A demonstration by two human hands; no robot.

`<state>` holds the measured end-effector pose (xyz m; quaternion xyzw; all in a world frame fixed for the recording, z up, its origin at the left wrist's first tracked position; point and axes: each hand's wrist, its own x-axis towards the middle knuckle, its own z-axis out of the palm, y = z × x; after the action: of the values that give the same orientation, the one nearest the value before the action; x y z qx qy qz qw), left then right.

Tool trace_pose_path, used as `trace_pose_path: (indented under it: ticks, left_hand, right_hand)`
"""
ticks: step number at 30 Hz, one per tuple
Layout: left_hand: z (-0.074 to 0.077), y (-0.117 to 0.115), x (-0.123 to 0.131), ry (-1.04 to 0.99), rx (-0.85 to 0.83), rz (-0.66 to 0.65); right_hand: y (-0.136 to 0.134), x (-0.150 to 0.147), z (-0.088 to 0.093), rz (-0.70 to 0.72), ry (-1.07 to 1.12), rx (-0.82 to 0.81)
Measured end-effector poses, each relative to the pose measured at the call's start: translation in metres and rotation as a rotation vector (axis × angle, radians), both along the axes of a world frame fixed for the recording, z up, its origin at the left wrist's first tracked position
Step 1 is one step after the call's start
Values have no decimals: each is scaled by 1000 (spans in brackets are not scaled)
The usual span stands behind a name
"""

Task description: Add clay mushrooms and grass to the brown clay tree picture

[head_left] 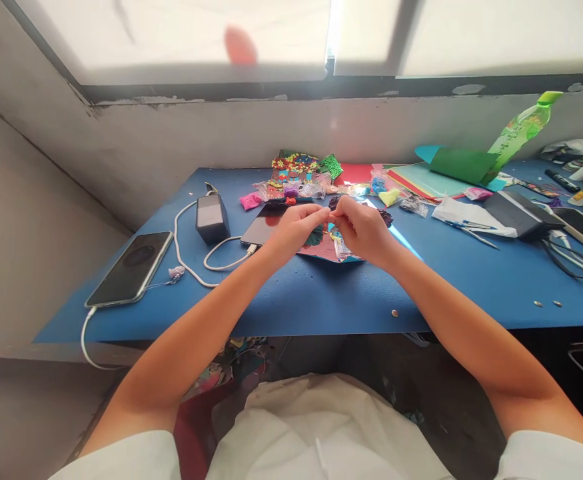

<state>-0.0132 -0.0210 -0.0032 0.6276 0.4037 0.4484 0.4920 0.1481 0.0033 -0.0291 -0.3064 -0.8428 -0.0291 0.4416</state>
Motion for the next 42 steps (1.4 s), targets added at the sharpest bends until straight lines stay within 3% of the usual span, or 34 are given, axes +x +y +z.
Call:
trace_pose_path:
  ticks: [7,14,22,28,32,36,39,42]
  left_hand:
    - [3,-1,0,108,55,35]
    - [4,1,-1,135,191,86]
    - [4,0,-7,43,49,-62]
    - [9,-3,-8,13,9,-97]
    - [8,1,-5,-149,-53,13]
    - [7,4,-2,-461,-236,143]
    - [6,2,1,-576,-318,110]
    - [6,-4,3,-600,-310,77]
  right_hand:
    - [-1,-2,-2,-6,4,82]
    - [-2,-2,0,-11,-22,51]
    - [-5,0,6,-4,-71,83]
    - [-5,-3,5,27,64,26]
    - [-6,-3,7,13,206,-59]
    - [-9,-6,6,42,218,51]
    - [-11,-13,-1,63,160,169]
    - [-11,-20,-8,94,150,94]
